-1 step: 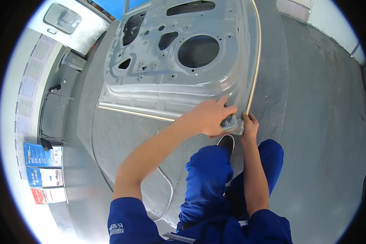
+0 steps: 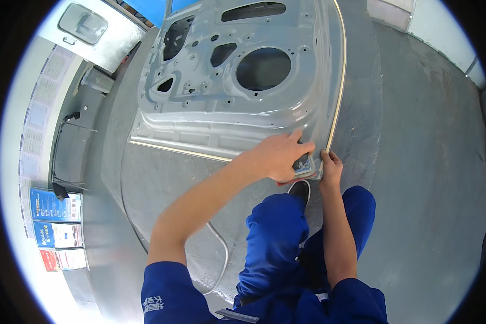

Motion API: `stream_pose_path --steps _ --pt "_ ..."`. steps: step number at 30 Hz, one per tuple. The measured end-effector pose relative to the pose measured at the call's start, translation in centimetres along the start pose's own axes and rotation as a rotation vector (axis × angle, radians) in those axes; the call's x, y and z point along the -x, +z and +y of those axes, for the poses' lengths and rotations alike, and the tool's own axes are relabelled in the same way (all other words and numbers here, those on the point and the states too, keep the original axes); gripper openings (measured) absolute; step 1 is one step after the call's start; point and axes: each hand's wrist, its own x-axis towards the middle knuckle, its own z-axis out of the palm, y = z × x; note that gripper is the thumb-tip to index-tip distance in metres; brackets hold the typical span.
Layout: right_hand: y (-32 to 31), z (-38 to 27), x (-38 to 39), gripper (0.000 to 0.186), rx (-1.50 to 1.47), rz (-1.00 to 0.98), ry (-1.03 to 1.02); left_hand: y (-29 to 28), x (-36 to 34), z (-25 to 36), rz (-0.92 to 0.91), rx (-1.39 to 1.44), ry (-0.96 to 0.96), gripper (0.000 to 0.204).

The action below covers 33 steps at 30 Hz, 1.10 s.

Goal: The person uses an orbital sander to smooth the surface of a large metal car door. They move the sander along the edges and flat areas of the door, holding it with both hands for control.

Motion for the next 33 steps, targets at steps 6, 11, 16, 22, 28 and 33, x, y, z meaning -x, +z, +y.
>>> stream_pose_path --steps 6,11,16,22,28,33 --pt "-1.2 1.0 -1.5 0.034 0.049 -0.029 -0.035 -0.6 -0.2 -0.4 -0.074 -0.027 -0.037 0.045" --pt "-0.7 0.7 -0.9 0.034 0.057 -0.011 -0.039 -0.3 1.6 -2.6 0.006 -0.026 -0.113 0.049" --pt "-0.4 0.1 -0.6 0.036 0.043 -0.019 -0.05 0.4 1.4 -0.1 -0.118 -0.043 -0.008 0.048" --pt "-0.1 0.3 -0.5 0.031 0.045 0.006 -0.003 0.6 1.4 -0.9 -0.191 0.1 -0.09 0.048" --pt "-0.5 -0.2 0.1 0.031 0.014 -0.009 -0.006 0.1 3.5 -1.0 -0.102 0.136 -0.149 0.05" --pt "-0.8 -0.2 -0.4 0.03 0.113 -0.059 -0.03 0.3 2.8 -0.9 0.079 0.257 -0.129 0.054"
